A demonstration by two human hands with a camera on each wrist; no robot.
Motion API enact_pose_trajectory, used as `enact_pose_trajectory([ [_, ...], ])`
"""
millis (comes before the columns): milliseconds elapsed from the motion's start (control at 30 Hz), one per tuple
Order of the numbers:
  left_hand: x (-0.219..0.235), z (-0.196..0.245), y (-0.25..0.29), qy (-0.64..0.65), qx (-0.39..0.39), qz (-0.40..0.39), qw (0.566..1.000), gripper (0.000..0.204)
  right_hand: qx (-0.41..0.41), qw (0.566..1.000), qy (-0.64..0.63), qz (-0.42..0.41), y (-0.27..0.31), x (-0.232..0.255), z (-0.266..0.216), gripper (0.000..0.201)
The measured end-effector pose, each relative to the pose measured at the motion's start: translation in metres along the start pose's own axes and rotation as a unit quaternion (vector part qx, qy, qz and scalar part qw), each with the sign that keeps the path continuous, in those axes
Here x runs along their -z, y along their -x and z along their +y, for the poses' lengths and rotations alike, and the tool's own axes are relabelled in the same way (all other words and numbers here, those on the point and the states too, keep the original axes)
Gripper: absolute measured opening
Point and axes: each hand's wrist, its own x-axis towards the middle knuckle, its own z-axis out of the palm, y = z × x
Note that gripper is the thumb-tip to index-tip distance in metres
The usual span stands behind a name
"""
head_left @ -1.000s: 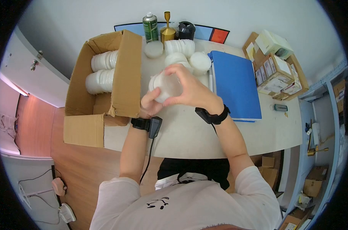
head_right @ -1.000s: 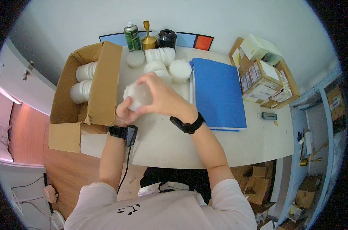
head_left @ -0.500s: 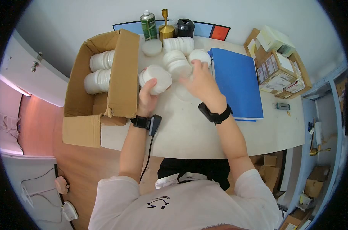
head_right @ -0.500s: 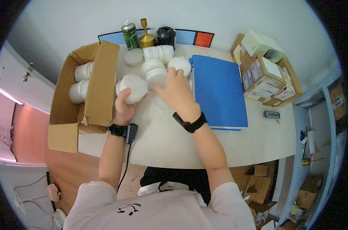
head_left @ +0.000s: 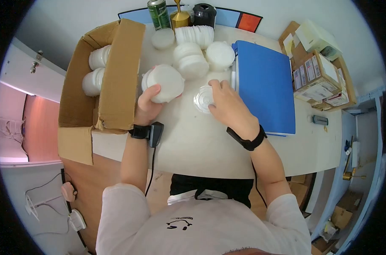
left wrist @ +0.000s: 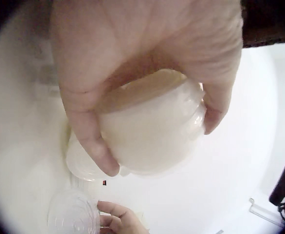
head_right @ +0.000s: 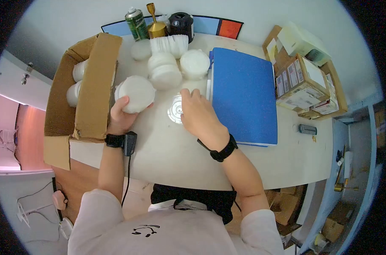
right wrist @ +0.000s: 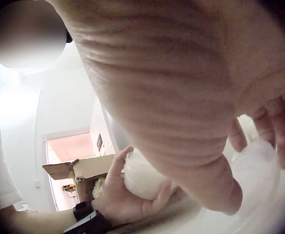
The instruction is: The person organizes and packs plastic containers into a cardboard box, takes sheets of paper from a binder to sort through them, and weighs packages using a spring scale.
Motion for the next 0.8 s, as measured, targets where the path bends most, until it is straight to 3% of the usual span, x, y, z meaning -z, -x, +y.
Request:
enact_pose_trajectory([
  [67,0.003,-0.002,0.001,-0.016,0.0,-0.005,1.0,0.078,0.022,0.991,-0.13,0.032,0.001,-0.01,0.013,0.035],
  [100,0.001,-0.001,0.001,-0.022,0.003,-0.004,1.0,0.078,0.022,0.99,-0.137,0.034,0.001,-0.003,0.014,0.035],
  [200,-0.002,0.002,0.001,0.042,0.033,-0.037,0.998,0.081,-0.029,0.97,-0.241,0.004,-0.005,0.033,0.005,0.03],
  [267,0.003,-0.002,0.001,0.053,0.044,-0.061,0.996,0.089,-0.073,0.888,-0.453,-0.033,-0.011,0.048,0.001,0.028],
  [367,-0.007,-0.002,0.001,0.059,0.061,-0.095,0.992,0.094,-0.039,0.847,-0.529,-0.029,-0.025,0.022,-0.007,0.028],
  [400,-0.01,-0.001,0.003,0.061,0.072,-0.094,0.991,0.101,-0.037,0.846,-0.532,-0.029,-0.026,0.012,-0.01,0.028],
  [467,-0.011,0.0,0.002,0.064,0.073,-0.097,0.991,0.103,0.063,0.926,-0.363,0.084,-0.026,-0.006,-0.02,0.027],
  [500,-0.012,-0.001,0.002,0.072,0.075,-0.1,0.99,0.105,0.064,0.926,-0.363,0.081,-0.027,-0.015,-0.025,0.027],
  [567,-0.016,-0.005,0.002,0.082,0.071,-0.101,0.989,0.106,0.057,0.923,-0.334,0.18,-0.028,-0.027,-0.035,0.025],
  [800,-0.015,-0.017,0.007,0.138,0.067,-0.188,0.97,0.1,0.022,0.919,-0.346,0.189,-0.027,-0.028,-0.042,0.02],
])
